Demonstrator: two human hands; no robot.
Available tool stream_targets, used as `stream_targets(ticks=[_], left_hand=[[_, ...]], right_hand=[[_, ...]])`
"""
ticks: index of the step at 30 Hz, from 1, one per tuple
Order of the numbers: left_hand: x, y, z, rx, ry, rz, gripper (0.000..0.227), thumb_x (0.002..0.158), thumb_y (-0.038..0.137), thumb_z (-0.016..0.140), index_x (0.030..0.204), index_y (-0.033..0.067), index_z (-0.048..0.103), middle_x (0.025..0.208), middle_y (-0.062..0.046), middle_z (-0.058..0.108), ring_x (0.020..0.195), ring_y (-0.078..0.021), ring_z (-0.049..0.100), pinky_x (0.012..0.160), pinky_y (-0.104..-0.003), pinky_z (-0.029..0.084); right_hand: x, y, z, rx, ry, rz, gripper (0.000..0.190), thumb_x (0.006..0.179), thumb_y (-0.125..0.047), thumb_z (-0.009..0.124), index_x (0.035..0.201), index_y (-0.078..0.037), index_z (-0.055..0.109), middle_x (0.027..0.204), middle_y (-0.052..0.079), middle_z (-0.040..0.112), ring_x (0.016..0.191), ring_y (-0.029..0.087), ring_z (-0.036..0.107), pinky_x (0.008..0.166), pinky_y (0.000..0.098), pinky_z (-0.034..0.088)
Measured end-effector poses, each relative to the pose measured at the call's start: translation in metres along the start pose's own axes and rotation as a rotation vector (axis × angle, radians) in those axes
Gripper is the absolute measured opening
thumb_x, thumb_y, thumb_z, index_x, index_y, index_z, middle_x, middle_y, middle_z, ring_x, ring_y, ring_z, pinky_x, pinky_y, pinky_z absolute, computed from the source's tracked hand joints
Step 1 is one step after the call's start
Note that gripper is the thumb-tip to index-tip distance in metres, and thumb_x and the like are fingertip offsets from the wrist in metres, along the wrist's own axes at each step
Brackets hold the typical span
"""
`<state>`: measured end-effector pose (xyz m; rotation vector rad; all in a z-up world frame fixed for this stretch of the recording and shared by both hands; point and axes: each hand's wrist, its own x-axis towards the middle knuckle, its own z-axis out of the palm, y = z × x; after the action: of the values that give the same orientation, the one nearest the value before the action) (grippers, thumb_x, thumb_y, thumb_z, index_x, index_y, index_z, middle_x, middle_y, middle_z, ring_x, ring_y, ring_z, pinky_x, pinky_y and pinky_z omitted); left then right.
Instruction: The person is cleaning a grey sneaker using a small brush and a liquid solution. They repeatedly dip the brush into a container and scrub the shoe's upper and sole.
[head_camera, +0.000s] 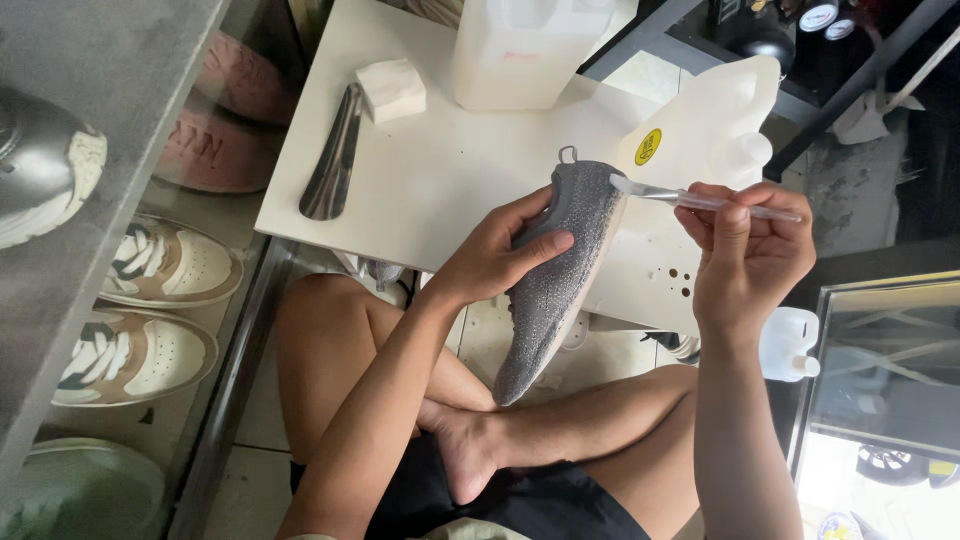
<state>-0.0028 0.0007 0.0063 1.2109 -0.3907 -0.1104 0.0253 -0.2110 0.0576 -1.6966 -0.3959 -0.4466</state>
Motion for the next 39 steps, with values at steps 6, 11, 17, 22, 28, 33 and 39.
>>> stream_targets(ticks=[6, 11, 17, 22, 28, 33, 39], left_hand=[[0.001, -0.003, -0.001, -0.007, -0.002, 0.002, 0.042, 0.090, 0.030, 0.056, 0.125, 0.0073, 0.051, 0.101, 0.004, 0.057, 0.092, -0.0042, 0.051, 0.081, -0.019, 0.043], [0.001, -0.003, 0.000, 0.006, 0.005, -0.002, 0.040, 0.090, 0.030, 0.055, 0.124, 0.0072, 0.051, 0.099, 0.005, 0.057, 0.090, -0.0041, 0.051, 0.080, -0.019, 0.043], [0.002, -0.006, -0.001, 0.010, -0.005, 0.017, 0.033, 0.091, 0.030, 0.055, 0.116, 0.0084, 0.053, 0.090, 0.007, 0.052, 0.082, -0.0021, 0.047, 0.072, -0.017, 0.040], [0.001, -0.004, 0.000, 0.018, 0.001, 0.009, 0.035, 0.091, 0.032, 0.054, 0.117, 0.0088, 0.052, 0.086, 0.008, 0.049, 0.079, -0.0017, 0.045, 0.070, -0.016, 0.038], [0.002, -0.005, 0.001, 0.009, 0.018, 0.005, 0.034, 0.091, 0.031, 0.055, 0.116, 0.0085, 0.052, 0.088, 0.008, 0.049, 0.081, -0.0013, 0.046, 0.071, -0.016, 0.040], [0.002, -0.004, 0.001, -0.011, 0.009, -0.006, 0.042, 0.090, 0.032, 0.055, 0.124, 0.0075, 0.050, 0.095, 0.006, 0.054, 0.087, -0.0027, 0.050, 0.076, -0.018, 0.044], [0.002, -0.004, 0.002, -0.025, 0.017, -0.029, 0.041, 0.091, 0.030, 0.055, 0.124, 0.0075, 0.050, 0.092, 0.006, 0.054, 0.083, -0.0022, 0.050, 0.073, -0.017, 0.044]], right_hand=[[-0.003, -0.015, -0.002, -0.077, -0.150, -0.105, 0.008, 0.103, -0.005, 0.047, 0.103, -0.003, 0.039, 0.094, 0.025, 0.060, 0.089, 0.032, 0.066, 0.082, 0.0399, 0.061], [-0.007, -0.024, -0.002, -0.151, -0.199, -0.214, 0.010, 0.102, -0.003, 0.046, 0.100, 0.002, 0.037, 0.091, 0.027, 0.061, 0.084, 0.033, 0.067, 0.074, 0.0382, 0.059], [-0.013, -0.025, -0.008, -0.258, -0.248, -0.347, 0.009, 0.100, 0.003, 0.046, 0.095, 0.007, 0.040, 0.083, 0.019, 0.050, 0.087, 0.037, 0.068, 0.072, 0.0395, 0.059], [-0.019, -0.028, -0.010, -0.308, -0.274, -0.321, 0.004, 0.097, 0.010, 0.043, 0.093, 0.008, 0.042, 0.083, 0.026, 0.062, 0.086, 0.034, 0.069, 0.072, 0.0357, 0.057], [-0.024, -0.024, -0.016, -0.292, -0.311, -0.328, 0.011, 0.096, 0.013, 0.042, 0.090, 0.005, 0.045, 0.079, 0.016, 0.059, 0.088, 0.032, 0.070, 0.068, 0.0321, 0.058], [-0.031, -0.018, -0.021, -0.244, -0.344, -0.320, 0.016, 0.092, 0.018, 0.037, 0.090, 0.003, 0.043, 0.079, 0.013, 0.054, 0.087, 0.034, 0.070, 0.072, 0.0348, 0.059], [-0.037, -0.019, -0.021, -0.296, -0.328, -0.314, 0.023, 0.087, 0.023, 0.037, 0.086, 0.002, 0.045, 0.074, 0.007, 0.054, 0.086, 0.033, 0.071, 0.067, 0.0311, 0.058]])
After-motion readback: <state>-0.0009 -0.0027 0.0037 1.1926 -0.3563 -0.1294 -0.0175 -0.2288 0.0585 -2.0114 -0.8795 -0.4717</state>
